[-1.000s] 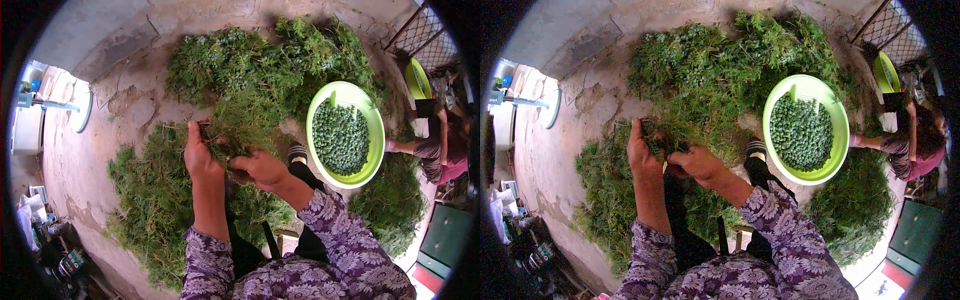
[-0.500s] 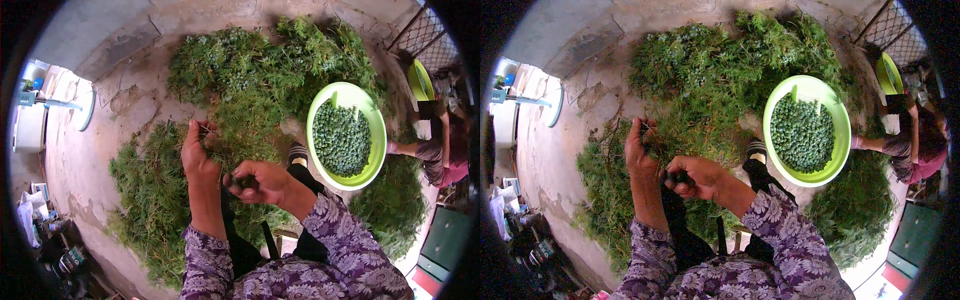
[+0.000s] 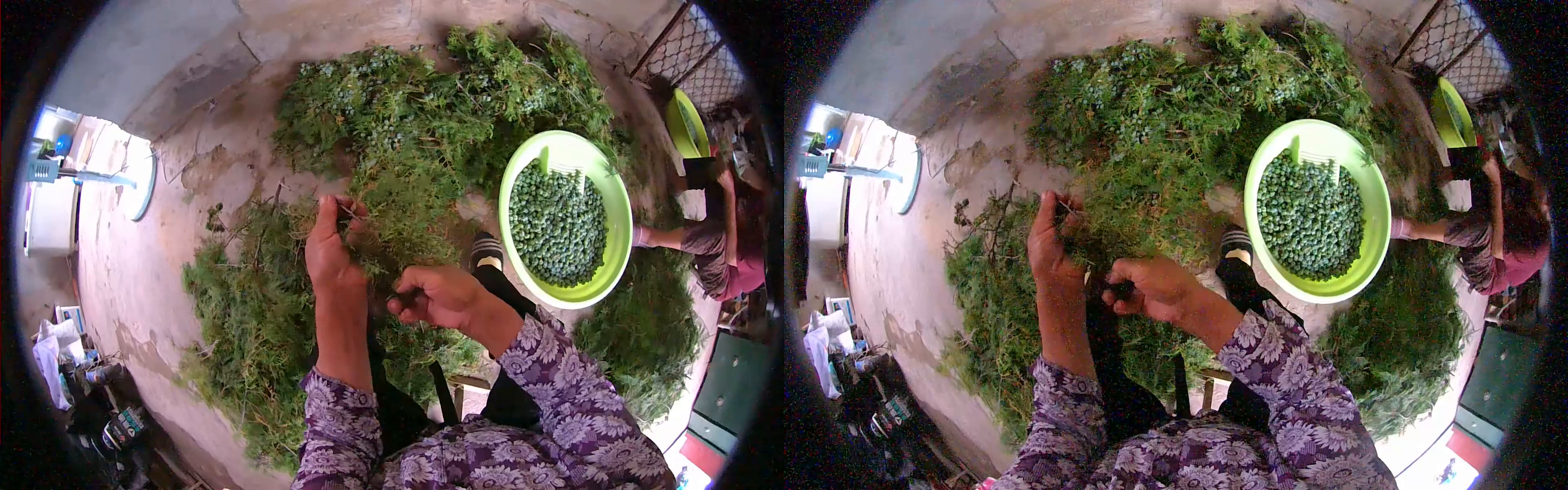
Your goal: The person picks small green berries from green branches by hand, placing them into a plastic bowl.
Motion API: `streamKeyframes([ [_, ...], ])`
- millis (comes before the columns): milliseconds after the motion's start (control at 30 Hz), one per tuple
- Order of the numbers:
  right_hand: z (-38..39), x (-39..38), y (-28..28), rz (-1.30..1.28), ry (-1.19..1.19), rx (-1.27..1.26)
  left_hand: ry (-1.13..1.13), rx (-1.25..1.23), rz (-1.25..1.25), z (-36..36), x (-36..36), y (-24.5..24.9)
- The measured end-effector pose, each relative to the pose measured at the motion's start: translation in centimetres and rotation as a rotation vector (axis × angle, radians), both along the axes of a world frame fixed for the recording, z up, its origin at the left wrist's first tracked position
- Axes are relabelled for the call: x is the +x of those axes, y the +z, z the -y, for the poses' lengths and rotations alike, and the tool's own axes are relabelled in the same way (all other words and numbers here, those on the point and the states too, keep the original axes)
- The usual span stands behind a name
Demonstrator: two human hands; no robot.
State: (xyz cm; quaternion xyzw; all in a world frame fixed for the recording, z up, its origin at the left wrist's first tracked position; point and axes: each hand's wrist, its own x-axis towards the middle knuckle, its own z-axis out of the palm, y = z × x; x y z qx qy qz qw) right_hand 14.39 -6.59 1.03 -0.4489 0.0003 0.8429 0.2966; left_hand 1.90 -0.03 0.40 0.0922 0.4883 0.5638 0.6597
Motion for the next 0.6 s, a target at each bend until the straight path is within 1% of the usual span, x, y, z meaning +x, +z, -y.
streamKeyframes([
  [100,0.1,-0.1,-0.8,-0.026,0.064,0.018,-0.023,0.032,0.017,-0.1,-0.2,-0.4],
  [167,0.1,-0.6,-0.6,-0.154,0.039,-0.034,-0.024,0.034,0.025,-0.1,-0.3,-0.1],
  [200,0.1,-0.6,-0.5,-0.156,0.043,-0.037,-0.016,0.0,-0.007,0.0,-0.3,0.2],
  [267,0.1,-0.4,-0.5,-0.38,0.137,-0.001,-0.001,-0.032,-0.041,-0.1,-0.7,0.1],
  [300,0.1,-0.5,-0.5,-0.383,0.144,-0.002,-0.011,-0.041,0.003,-0.3,-1.3,-0.4],
  [367,0.5,-0.7,-0.2,-0.552,0.112,-0.046,-0.021,-0.051,0.041,-0.3,-2.0,-0.5],
  [400,1.2,-0.8,0.3,-0.554,0.115,-0.044,-0.009,0.005,-0.061,-0.3,-2.1,-0.4],
  [433,2.1,-0.8,1.1,-0.529,0.275,0.066,0.01,0.063,-0.161,-0.3,-2.2,-0.3],
  [467,2.6,-0.7,1.6,-0.503,0.435,0.174,0.021,0.063,-0.163,-0.8,-3.1,-0.8],
  [500,2.5,-0.6,1.7,-0.508,0.447,0.171,0.06,0.024,0.01,-1.5,-4.4,-1.1],
  [533,2.5,-0.6,1.7,-0.423,0.411,0.132,0.093,-0.017,0.178,-1.7,-5.2,-1.5],
  [567,2.4,-0.5,1.7,-0.339,0.37,0.094,0.095,-0.021,0.168,-1.3,-5.2,-2.0],
  [600,1.8,0.0,1.6,-0.118,0.3,0.32,0.052,0.112,0.034,-0.7,-4.4,-2.1],
])
